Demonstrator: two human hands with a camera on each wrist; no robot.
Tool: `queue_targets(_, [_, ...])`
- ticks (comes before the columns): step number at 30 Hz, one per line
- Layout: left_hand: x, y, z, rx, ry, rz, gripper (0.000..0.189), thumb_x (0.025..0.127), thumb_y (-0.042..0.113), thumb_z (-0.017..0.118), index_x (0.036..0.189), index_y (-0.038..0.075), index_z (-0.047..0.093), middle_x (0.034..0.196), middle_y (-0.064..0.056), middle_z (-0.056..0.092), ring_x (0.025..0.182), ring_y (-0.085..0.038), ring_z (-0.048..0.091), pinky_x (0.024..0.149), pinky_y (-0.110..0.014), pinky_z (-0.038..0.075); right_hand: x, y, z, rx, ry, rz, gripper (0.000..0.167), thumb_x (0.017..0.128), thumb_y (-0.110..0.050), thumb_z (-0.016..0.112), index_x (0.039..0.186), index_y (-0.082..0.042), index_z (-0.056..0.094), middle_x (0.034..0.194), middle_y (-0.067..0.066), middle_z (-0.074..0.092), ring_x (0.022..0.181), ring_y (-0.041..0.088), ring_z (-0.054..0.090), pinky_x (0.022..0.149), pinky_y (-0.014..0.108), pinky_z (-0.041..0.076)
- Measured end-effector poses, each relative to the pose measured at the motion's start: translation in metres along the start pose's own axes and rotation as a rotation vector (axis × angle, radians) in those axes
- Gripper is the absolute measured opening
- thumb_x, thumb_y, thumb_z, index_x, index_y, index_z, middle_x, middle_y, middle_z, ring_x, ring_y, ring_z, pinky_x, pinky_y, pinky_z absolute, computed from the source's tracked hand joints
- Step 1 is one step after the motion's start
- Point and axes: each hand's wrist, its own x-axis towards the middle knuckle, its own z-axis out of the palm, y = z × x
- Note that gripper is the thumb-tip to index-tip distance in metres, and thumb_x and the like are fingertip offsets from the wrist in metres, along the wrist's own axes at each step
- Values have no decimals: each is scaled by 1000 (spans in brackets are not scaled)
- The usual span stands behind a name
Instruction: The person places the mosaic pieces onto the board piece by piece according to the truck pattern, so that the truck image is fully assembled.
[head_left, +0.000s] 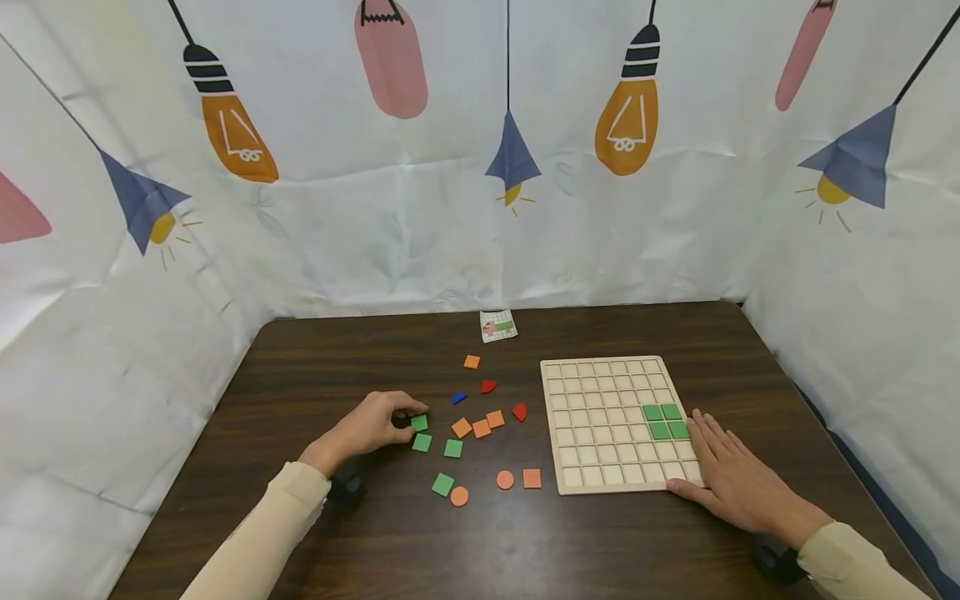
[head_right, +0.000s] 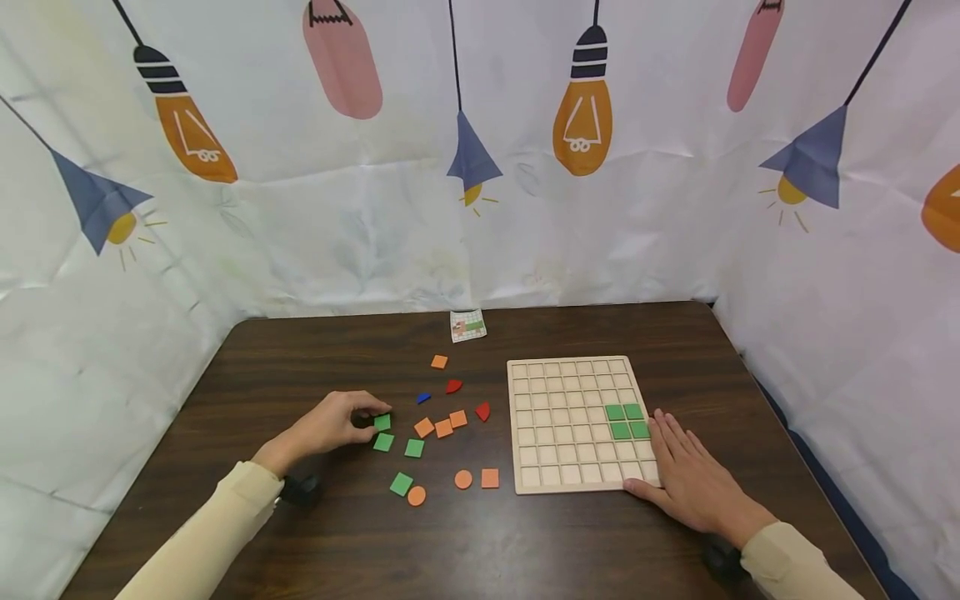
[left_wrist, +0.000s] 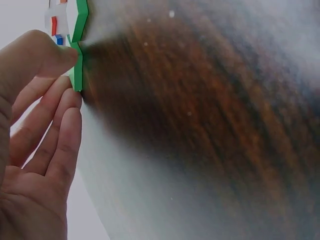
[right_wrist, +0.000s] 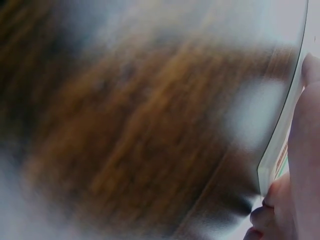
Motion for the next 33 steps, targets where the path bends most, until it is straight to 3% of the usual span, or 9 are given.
queue_targets(11, [3, 2, 0, -3, 6, -9, 35, 91, 8, 73, 125, 9, 74, 118, -5, 74, 98, -17, 67, 82, -31, 59, 0, 2, -2, -13, 12, -1, 109, 95, -67, 58, 164, 5, 14, 171, 31, 14, 158, 50, 18, 120, 68, 25])
queue_targets(24, [9, 5, 7, 61, 28, -19, 39, 85, 8, 72, 125, 7, 74, 115, -5, 72, 93, -13, 65, 77, -28, 57, 1, 3, -1, 24, 8, -15, 107, 96, -66, 58, 164, 4, 15, 171, 31, 13, 158, 50, 17, 121, 69, 23])
queue_targets(33, [15, 10, 4, 24, 31, -4, 37, 86, 11, 72, 122, 10, 75, 114, -2, 71, 92, -10, 63, 76, -26, 56, 0, 1, 0, 19, 18, -15, 107, 96, -66, 57, 163, 5, 16, 171, 31, 15, 157, 50, 19, 121, 68, 24])
